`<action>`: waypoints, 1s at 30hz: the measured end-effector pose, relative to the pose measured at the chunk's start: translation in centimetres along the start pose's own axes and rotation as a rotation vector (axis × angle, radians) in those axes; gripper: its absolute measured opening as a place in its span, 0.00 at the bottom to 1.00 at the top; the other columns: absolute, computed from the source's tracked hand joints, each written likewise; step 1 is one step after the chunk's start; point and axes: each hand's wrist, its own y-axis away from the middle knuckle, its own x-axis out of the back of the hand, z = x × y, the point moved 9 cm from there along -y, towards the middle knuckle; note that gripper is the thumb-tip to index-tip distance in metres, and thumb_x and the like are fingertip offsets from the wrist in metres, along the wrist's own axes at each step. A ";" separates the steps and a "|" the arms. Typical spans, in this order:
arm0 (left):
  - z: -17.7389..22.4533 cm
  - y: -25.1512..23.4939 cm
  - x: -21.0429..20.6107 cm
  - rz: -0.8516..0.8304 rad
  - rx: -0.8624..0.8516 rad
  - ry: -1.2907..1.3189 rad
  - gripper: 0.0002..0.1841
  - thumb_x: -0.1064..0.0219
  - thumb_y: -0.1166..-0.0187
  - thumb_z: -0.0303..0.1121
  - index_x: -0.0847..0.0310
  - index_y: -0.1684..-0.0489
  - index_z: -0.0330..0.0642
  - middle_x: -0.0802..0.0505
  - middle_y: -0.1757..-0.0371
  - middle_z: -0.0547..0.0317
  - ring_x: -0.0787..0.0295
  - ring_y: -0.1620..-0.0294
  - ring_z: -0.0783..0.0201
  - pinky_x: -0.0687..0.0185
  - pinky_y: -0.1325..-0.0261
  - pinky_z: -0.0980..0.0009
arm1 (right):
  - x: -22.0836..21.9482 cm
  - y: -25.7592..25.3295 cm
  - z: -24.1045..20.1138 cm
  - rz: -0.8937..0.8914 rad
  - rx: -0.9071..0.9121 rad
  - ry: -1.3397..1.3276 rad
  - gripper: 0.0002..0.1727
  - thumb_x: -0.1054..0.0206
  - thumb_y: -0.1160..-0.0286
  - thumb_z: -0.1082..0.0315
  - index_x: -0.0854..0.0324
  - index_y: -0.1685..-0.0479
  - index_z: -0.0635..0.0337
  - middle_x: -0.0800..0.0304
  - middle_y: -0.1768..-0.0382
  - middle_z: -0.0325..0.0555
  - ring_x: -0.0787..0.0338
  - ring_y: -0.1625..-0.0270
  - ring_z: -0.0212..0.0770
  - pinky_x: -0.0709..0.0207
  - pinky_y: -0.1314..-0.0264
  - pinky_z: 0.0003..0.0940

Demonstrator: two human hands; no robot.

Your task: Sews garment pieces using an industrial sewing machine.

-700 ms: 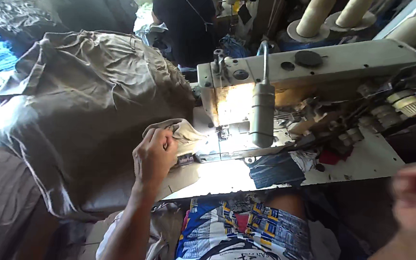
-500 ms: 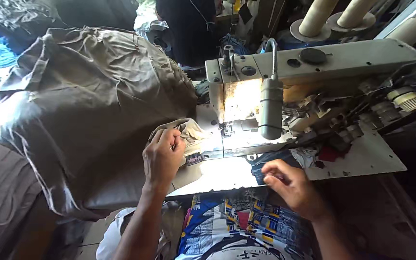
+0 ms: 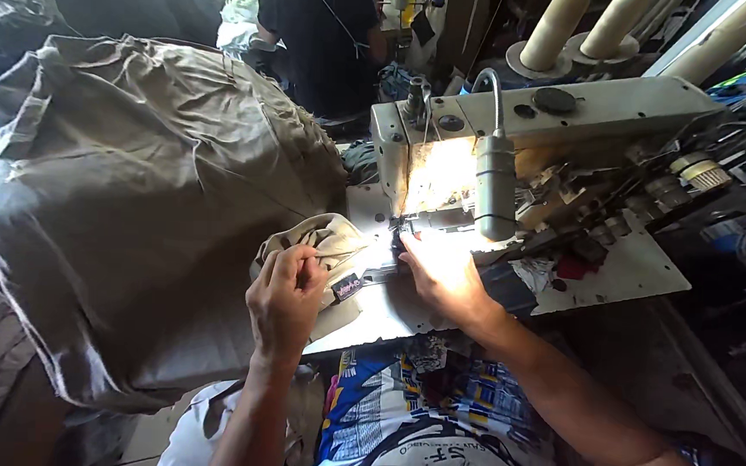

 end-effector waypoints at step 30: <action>5.8 0.0 -6.3 -0.682 -0.323 0.121 0.33 0.26 0.33 0.65 0.12 0.33 0.54 0.24 0.17 0.57 0.26 0.20 0.55 0.26 0.22 0.51 | -6.1 9.8 2.4 -0.107 -0.552 -1.039 0.15 0.24 0.27 0.63 0.09 0.44 0.58 0.04 0.50 0.39 0.07 0.51 0.30 0.11 0.45 0.30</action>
